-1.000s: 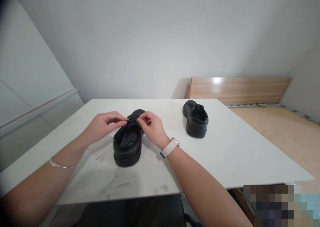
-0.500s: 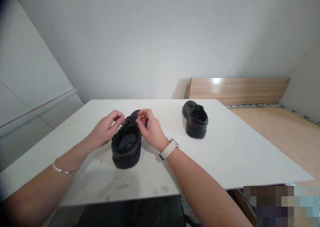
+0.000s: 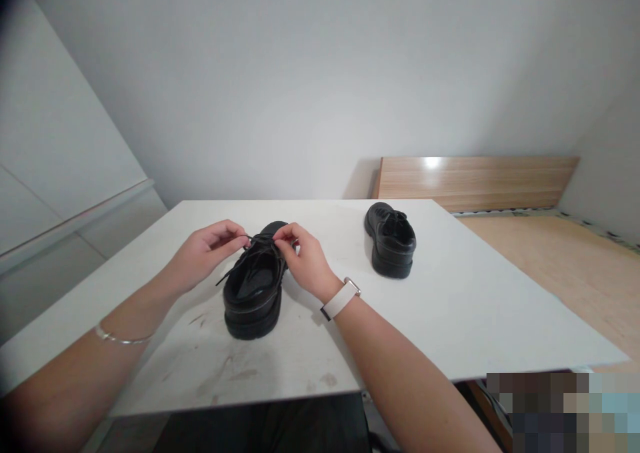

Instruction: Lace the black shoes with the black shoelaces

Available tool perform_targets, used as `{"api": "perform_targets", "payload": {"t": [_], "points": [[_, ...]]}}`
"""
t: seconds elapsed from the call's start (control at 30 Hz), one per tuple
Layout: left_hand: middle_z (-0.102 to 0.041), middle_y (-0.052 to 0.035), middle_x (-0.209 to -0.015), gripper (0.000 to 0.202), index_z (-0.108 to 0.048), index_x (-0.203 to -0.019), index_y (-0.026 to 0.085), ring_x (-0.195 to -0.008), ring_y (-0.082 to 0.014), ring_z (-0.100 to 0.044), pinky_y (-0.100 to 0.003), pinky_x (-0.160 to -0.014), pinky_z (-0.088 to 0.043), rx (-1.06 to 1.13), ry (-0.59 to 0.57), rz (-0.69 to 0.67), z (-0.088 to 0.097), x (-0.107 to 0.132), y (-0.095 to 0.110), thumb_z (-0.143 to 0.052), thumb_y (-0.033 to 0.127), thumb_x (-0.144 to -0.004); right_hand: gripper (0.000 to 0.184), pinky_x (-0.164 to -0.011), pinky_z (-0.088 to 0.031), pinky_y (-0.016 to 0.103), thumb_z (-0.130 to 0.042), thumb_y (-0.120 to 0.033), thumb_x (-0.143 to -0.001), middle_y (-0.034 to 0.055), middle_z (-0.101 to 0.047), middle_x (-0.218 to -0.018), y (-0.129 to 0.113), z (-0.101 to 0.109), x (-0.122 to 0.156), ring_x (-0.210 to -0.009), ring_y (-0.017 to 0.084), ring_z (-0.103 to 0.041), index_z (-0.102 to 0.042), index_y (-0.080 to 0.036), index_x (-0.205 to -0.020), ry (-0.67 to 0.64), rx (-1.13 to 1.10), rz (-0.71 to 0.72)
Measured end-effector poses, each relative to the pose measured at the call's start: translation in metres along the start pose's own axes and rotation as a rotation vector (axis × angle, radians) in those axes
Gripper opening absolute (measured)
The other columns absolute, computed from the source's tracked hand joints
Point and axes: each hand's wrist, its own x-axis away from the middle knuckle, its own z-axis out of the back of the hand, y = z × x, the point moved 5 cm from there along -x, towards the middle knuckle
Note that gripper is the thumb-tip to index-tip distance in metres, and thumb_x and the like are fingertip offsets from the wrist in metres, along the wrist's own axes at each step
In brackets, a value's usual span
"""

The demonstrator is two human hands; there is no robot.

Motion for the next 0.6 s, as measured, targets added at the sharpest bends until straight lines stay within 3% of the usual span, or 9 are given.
{"api": "perform_targets", "payload": {"t": [0.13, 0.27, 0.43, 0.6], "points": [[-0.063, -0.0022, -0.081, 0.029, -0.064, -0.087, 0.017, -0.075, -0.016, -0.059, -0.028, -0.072, -0.049, 0.091, 0.043, 0.022, 0.0037, 0.0012, -0.0012, -0.073, 0.044, -0.08, 0.014, -0.082, -0.049, 0.033, -0.061, -0.03, -0.089, 0.0026, -0.064, -0.09, -0.0016, 0.0021, 0.0014, -0.084, 0.016, -0.06, -0.056, -0.021, -0.098, 0.059, 0.007, 0.007], [-0.069, -0.0069, -0.096, 0.04, -0.063, -0.103, 0.017, -0.09, -0.0205, -0.065, -0.033, -0.081, -0.052, 0.161, -0.022, 0.038, 0.0055, 0.0005, -0.0028, -0.079, 0.042, -0.075, 0.014, -0.081, -0.047, 0.034, -0.063, -0.033, -0.087, 0.0025, -0.064, -0.089, 0.0012, 0.0048, 0.001, -0.084, 0.017, -0.059, -0.059, -0.02, -0.092, -0.003, 0.079, -0.069], [-0.067, -0.003, -0.082, 0.031, -0.066, -0.084, 0.017, -0.077, -0.0175, -0.062, -0.031, -0.075, -0.05, 0.031, -0.131, 0.081, 0.0019, -0.0001, -0.0073, -0.069, 0.049, -0.084, 0.014, -0.074, -0.046, 0.031, -0.059, -0.032, -0.089, 0.0013, -0.063, -0.081, -0.0004, 0.0043, 0.0007, -0.077, 0.016, -0.057, -0.06, -0.019, -0.084, -0.064, 0.091, -0.078], [-0.07, -0.0051, -0.085, 0.029, -0.064, -0.087, 0.017, -0.087, -0.0196, -0.065, -0.037, -0.089, -0.052, 0.221, 0.009, 0.05, 0.0068, -0.0014, -0.0101, -0.065, 0.047, -0.09, 0.015, -0.07, -0.045, 0.032, -0.053, -0.034, -0.093, 0.0028, -0.063, -0.083, -0.001, 0.0024, 0.0017, -0.076, 0.016, -0.057, -0.055, -0.02, -0.087, 0.013, 0.063, -0.039]]}}
